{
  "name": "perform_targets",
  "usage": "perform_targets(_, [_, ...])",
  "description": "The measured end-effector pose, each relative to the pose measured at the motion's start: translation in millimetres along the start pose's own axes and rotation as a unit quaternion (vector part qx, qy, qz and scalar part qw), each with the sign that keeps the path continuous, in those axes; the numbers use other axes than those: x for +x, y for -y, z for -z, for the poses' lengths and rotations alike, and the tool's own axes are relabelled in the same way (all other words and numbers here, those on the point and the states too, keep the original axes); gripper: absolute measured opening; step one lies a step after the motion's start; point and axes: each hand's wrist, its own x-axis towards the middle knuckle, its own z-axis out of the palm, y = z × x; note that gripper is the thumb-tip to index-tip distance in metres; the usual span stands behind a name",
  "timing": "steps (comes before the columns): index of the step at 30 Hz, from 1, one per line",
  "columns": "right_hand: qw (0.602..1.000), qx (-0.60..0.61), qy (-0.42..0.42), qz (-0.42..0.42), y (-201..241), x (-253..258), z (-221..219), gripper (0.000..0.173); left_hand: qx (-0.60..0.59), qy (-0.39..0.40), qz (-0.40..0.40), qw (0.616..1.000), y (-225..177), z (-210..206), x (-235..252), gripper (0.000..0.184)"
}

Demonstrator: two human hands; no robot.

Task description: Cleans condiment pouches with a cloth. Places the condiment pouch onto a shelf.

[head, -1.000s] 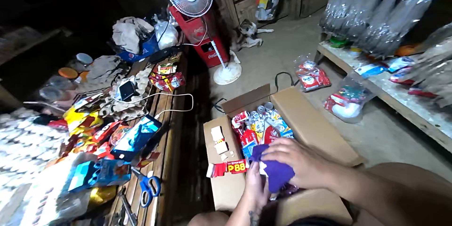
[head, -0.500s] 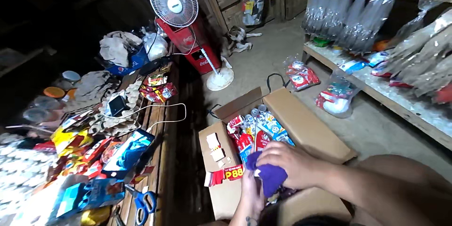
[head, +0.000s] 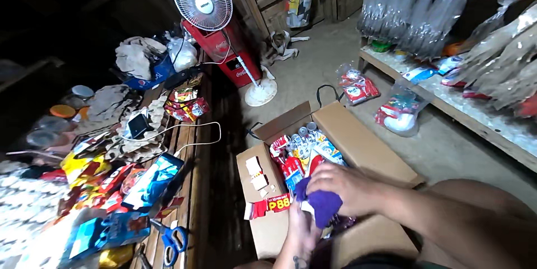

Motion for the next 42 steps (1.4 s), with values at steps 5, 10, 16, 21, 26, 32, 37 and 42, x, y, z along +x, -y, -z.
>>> perform_targets(5, [0.978,-0.072,-0.048,-0.188,-15,8,23,0.040,-0.043,0.028,0.018,0.999,-3,-1,6,0.048])
perform_targets(10, [0.994,-0.008,-0.047,-0.097,5,-1,-4,0.049,-0.052,-0.004,0.002,0.999,-9,-7,1,0.048])
perform_targets(16, [0.999,0.014,0.031,0.007,12,-3,-14,0.040,-0.027,-0.054,-0.026,0.998,-12,-14,-17,0.046])
perform_targets(21, [0.976,-0.043,-0.009,-0.211,-7,14,15,0.046,-0.051,-0.008,0.030,0.998,-6,0,8,0.050])
perform_targets(26, [0.989,-0.002,-0.011,-0.147,5,5,0,0.049,-0.065,-0.016,0.007,0.998,-9,-3,5,0.049])
perform_targets(32, [0.998,0.026,0.058,-0.004,17,-4,-13,0.046,-0.007,-0.075,-0.042,0.996,-12,-20,-20,0.046])
perform_targets(37, [0.983,-0.003,0.008,-0.182,-1,12,16,0.053,-0.044,-0.001,0.018,0.999,-5,-5,7,0.049])
perform_targets(42, [0.979,0.007,0.034,-0.201,9,9,16,0.063,-0.071,0.005,-0.001,0.997,-9,-3,7,0.051])
